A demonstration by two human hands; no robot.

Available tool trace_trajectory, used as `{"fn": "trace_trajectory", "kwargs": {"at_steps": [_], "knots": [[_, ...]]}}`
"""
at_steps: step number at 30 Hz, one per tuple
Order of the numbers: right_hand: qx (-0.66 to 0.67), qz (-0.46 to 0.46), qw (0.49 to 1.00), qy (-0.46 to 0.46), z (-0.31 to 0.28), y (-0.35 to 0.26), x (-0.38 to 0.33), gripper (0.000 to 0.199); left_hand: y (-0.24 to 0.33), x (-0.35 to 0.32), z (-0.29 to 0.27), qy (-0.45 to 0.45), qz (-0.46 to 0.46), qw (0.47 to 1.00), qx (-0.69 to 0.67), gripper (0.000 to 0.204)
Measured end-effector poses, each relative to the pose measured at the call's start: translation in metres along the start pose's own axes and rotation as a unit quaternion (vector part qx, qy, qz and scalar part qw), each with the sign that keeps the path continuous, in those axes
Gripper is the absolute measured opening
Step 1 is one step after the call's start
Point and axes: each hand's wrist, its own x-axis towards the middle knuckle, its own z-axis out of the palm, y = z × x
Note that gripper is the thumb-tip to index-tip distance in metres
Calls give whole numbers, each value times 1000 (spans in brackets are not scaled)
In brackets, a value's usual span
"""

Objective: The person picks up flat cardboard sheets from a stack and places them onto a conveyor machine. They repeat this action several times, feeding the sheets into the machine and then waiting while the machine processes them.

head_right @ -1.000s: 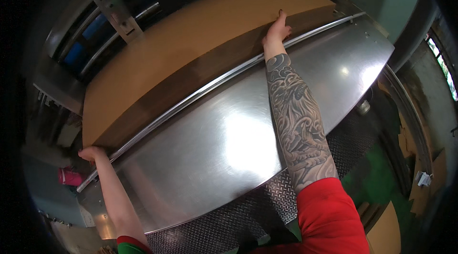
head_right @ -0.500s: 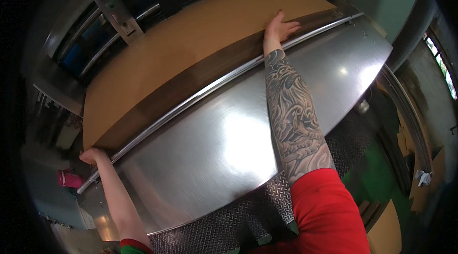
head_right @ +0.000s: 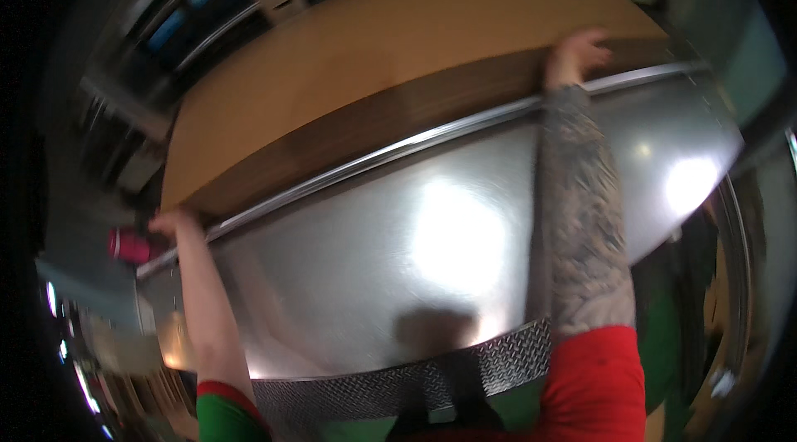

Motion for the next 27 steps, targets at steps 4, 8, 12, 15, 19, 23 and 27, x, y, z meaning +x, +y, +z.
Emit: {"fn": "trace_trajectory", "kwargs": {"at_steps": [4, 8, 12, 15, 19, 23, 27], "knots": [[-38, -40, 998, 25, 9, 21, 25, 77, -2, -5, 5, 31, 39, 999, 4, 65], [-117, -82, 990, -2, 16, 37, 46, 74, -1, -10, 9, 42, 105, 993, 24, 60], [-55, 20, 998, 2, 14, 30, 45, 74, -1, -20, 8, 56, 59, 996, -19, 62], [-5, 51, 999, 1, 7, 12, 29, 79, 4, -31, 10, 53, 126, 990, 32, 63], [-16, 49, 999, 5, -3, -4, 8, 87, 10, -40, 12, 74, 165, 978, 101, 61], [12, 69, 997, 15, 5, 6, 17, 91, 2, -32, 10, 77, 162, 984, 16, 62], [-36, 30, 997, 64, 25, 30, 50, 97, 4, -24, 11, 71, 151, 969, 183, 66]]}}
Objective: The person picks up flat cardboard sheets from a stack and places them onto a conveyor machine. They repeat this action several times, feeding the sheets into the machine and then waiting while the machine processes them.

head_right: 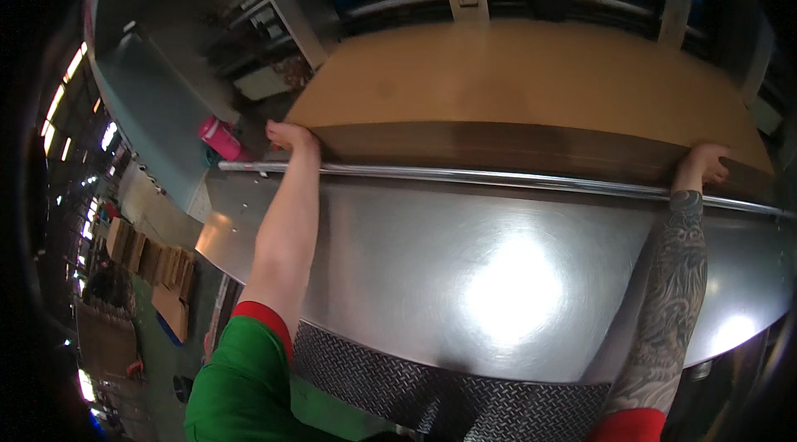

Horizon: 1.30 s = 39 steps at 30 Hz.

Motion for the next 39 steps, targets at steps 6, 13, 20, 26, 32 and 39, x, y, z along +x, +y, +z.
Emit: {"fn": "trace_trajectory", "kwargs": {"at_steps": [6, 13, 20, 26, 32, 39], "knots": [[-23, -65, 964, -255, -40, -12, 23, 95, 50, -35, -71, -198, 10, 979, 55, 70], [-101, -578, 696, -413, -385, -5, -14, 51, 63, -84, -515, -539, 385, 699, 269, 37], [-577, -270, 659, -400, -764, 205, -172, 68, 59, -138, -971, -421, -264, 457, 738, 47], [-600, -91, 264, -750, -920, 308, -239, 48, 89, -12, -1080, -125, -234, 569, 778, 44], [-605, -269, 231, -713, -867, 326, -276, 55, 35, 188, -956, -242, 181, 771, 560, 21], [-438, -153, 697, -547, -844, 254, -352, 30, 50, 414, -827, -324, 146, 733, 580, 65]]}}
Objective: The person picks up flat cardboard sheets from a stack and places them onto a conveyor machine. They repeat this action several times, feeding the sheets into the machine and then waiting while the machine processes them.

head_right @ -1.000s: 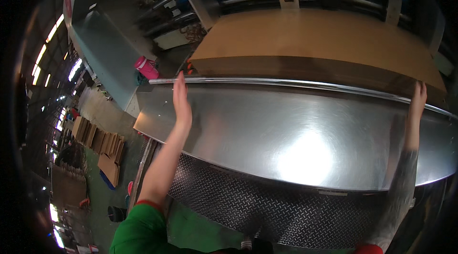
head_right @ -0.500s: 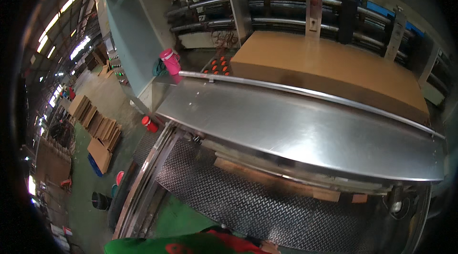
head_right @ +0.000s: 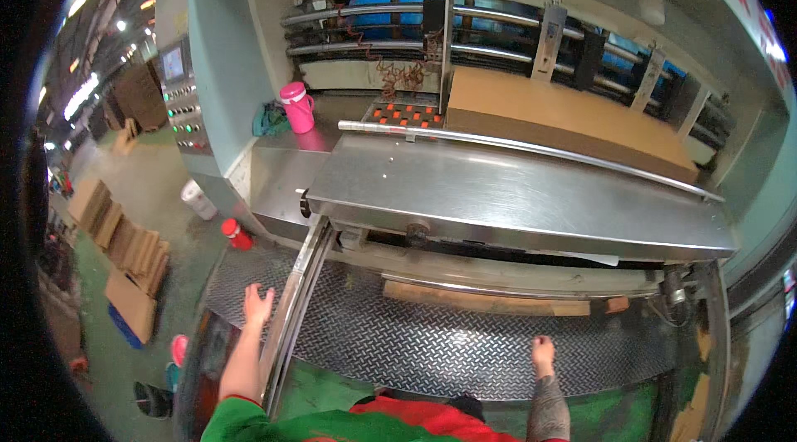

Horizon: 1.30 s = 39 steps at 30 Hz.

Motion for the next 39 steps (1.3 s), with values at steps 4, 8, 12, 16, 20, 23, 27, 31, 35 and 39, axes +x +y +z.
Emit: {"fn": "trace_trajectory", "kwargs": {"at_steps": [4, 8, 12, 16, 20, 23, 27, 31, 35, 39], "knots": [[-257, -96, 955, -109, 61, -4, -112, 41, -18, -6, 18, -130, 19, 991, 31, 84], [-279, -55, 877, -387, 124, 17, -247, 61, -25, -45, 38, -182, -9, 983, -15, 70], [-126, 35, 915, -381, 129, 16, -294, 64, -21, -52, 34, -146, -8, 988, -44, 64], [-276, -76, 894, -346, 100, 1, -270, 58, -15, -49, 28, -156, -8, 987, -39, 63], [-266, -67, 909, -315, 88, -6, -257, 55, -18, -55, 29, -118, 35, 990, -66, 62], [-270, -84, 904, -322, 90, -7, -264, 57, -21, -62, 29, -117, 30, 990, -69, 64], [-257, -126, 881, -378, 92, -1, -274, 61, -18, -64, 31, -38, 35, 998, -34, 71], [-188, -90, 912, -353, 78, 35, -291, 61, -15, -67, 37, -20, 22, 999, 44, 77], [-124, -32, 932, -338, 49, 99, -303, 58, -12, -75, 42, -50, -26, 997, 47, 75], [-197, 68, 913, -350, -1, 164, -311, 54, -7, -79, 37, -38, -22, 998, 48, 74]]}}
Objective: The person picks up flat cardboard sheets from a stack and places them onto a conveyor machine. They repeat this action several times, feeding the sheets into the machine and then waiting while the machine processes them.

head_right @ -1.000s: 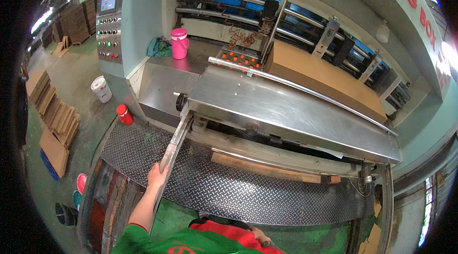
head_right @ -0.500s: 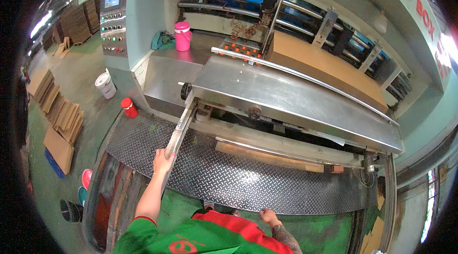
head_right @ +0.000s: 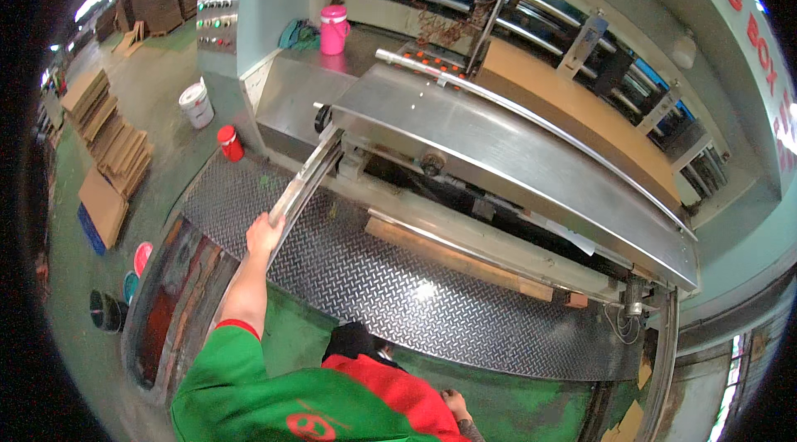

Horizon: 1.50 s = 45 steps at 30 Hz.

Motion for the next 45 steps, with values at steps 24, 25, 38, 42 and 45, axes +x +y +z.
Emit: {"fn": "trace_trajectory", "kwargs": {"at_steps": [24, 25, 38, 42, 45], "knots": [[-138, -48, 989, -29, -18, -21, -44, 59, 5, 5, 0, 11, 0, 999, 50, 71], [-142, -53, 988, -32, -18, -20, -43, 60, 5, 6, 2, 20, 8, 999, 49, 71], [-316, -327, 884, -109, -53, -25, -72, 63, 2, 7, 7, -1, 3, 999, 47, 71], [-442, -354, 817, -106, -75, -50, -91, 67, 4, 7, 4, 1, 5, 999, 45, 71], [-510, -341, 782, -109, -67, -47, -94, 66, 3, 7, 3, 7, 12, 999, 38, 71]]}}
